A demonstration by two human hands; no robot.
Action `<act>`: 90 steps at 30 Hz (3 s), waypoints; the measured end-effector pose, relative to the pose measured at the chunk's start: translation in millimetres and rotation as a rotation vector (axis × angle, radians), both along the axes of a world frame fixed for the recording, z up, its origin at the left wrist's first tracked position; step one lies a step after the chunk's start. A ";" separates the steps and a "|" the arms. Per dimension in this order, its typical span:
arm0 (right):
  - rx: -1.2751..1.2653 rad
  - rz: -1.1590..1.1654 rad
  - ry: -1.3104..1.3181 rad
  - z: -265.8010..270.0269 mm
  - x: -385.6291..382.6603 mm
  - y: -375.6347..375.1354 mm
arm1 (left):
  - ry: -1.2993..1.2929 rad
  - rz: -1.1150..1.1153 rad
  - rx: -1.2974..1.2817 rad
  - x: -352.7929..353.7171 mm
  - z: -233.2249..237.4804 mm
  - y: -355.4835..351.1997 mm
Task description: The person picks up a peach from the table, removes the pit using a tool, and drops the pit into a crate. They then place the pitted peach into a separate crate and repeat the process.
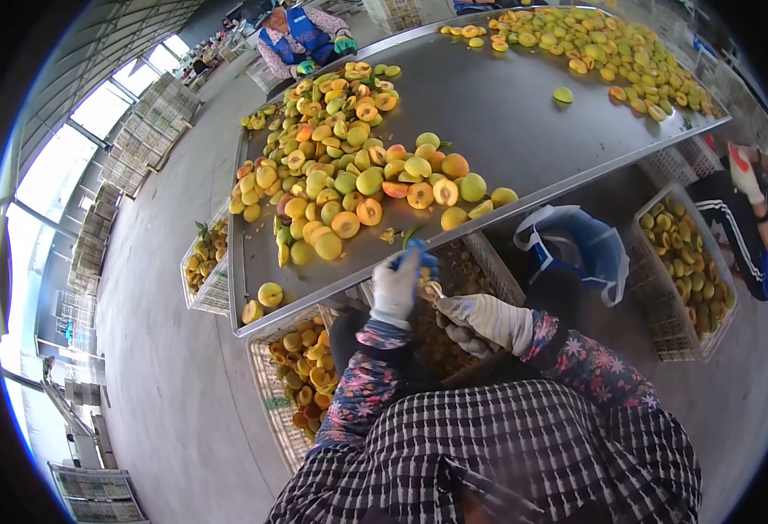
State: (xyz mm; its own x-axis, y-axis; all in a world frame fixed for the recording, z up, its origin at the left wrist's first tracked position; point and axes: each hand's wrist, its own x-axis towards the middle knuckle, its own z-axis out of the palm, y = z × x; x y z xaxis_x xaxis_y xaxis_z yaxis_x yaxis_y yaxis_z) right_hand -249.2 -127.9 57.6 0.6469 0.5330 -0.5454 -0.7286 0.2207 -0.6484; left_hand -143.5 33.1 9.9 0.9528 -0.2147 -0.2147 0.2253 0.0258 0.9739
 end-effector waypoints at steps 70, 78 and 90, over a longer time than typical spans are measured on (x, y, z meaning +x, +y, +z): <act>-1.360 0.154 -1.243 4.7 18.9 20.6 | -0.216 0.078 -0.303 -17.4 10.1 4.3; -0.930 0.126 -1.099 -23.9 23.4 4.0 | -0.034 -0.091 -0.458 -12.3 12.3 8.5; -1.109 0.276 -1.106 -2.4 20.3 11.1 | 0.229 0.013 -0.678 -4.7 -4.7 11.4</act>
